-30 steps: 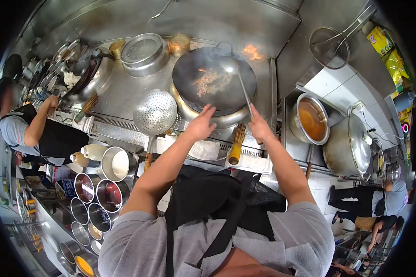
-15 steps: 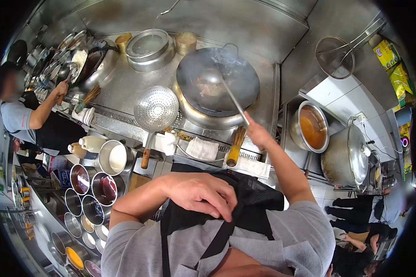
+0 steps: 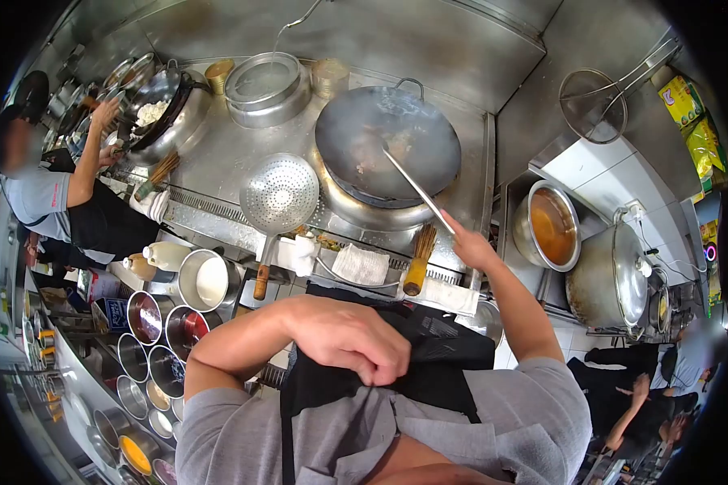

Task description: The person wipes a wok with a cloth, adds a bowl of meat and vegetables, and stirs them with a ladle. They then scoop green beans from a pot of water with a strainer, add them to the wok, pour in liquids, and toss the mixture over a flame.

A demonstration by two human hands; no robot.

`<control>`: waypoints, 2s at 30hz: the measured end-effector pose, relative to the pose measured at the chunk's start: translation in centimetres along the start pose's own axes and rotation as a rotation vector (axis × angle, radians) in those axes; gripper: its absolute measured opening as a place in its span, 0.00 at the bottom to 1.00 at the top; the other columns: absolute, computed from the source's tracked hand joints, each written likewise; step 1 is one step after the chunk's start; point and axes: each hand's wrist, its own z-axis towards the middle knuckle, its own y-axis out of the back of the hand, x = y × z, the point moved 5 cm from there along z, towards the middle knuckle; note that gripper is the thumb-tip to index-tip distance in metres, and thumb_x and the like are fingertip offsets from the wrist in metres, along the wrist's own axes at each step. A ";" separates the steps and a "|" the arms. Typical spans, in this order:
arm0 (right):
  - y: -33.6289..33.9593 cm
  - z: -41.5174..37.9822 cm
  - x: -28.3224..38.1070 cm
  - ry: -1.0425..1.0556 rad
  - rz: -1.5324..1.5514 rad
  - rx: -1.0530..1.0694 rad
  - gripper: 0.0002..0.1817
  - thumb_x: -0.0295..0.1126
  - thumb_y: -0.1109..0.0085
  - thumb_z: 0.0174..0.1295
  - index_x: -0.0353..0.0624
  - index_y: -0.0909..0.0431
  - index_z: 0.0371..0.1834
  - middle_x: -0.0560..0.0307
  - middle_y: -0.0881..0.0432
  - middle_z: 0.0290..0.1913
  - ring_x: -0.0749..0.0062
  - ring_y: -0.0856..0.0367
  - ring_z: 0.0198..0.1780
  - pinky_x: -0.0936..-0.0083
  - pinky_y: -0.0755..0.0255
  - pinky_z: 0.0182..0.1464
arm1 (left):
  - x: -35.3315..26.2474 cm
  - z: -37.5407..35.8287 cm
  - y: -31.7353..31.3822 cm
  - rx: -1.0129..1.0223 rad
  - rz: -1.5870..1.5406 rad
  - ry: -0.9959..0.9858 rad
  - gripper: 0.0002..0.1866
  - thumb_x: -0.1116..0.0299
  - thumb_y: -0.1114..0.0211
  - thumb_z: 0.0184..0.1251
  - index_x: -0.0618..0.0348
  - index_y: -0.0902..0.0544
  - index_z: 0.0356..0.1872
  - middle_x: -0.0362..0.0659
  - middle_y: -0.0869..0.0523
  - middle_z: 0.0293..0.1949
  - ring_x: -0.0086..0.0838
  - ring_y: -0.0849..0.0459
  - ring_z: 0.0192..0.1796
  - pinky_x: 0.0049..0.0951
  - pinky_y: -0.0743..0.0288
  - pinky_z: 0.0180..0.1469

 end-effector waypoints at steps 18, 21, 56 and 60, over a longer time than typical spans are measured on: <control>-0.5 -0.9 0.2 -0.271 0.560 -0.216 0.48 0.26 0.47 0.63 0.68 0.64 0.80 0.30 0.23 0.57 0.42 0.21 0.56 0.59 0.30 0.60 | -8.0 -8.3 0.7 -0.415 0.108 -0.205 0.14 0.64 0.33 0.67 0.69 0.14 0.39 0.53 0.14 0.36 0.37 0.17 0.29 0.31 0.25 0.29; -0.2 0.1 4.0 -0.417 0.548 -0.247 0.46 0.25 0.49 0.64 0.67 0.64 0.80 0.31 0.22 0.56 0.44 0.21 0.55 0.61 0.30 0.61 | -3.7 -14.3 0.4 -0.834 0.147 0.057 0.14 0.65 0.30 0.63 0.67 0.14 0.43 0.48 0.13 0.37 0.30 0.16 0.32 0.29 0.23 0.37; -2.2 1.5 5.2 -0.128 1.410 0.149 0.44 0.23 0.50 0.67 0.69 0.60 0.81 0.60 0.30 0.26 0.76 0.32 0.18 0.76 0.33 0.20 | 29.0 -46.0 -23.3 -1.607 -0.601 1.537 0.16 0.58 0.39 0.71 0.52 0.21 0.55 0.42 0.12 0.38 0.27 0.16 0.30 0.30 0.25 0.26; -2.0 1.0 4.7 -0.116 1.304 0.158 0.42 0.25 0.52 0.69 0.69 0.60 0.81 0.60 0.30 0.27 0.78 0.33 0.19 0.78 0.36 0.19 | 29.2 -46.0 -22.4 -1.595 -0.566 1.552 0.17 0.58 0.39 0.71 0.53 0.21 0.55 0.43 0.12 0.39 0.28 0.16 0.29 0.31 0.25 0.27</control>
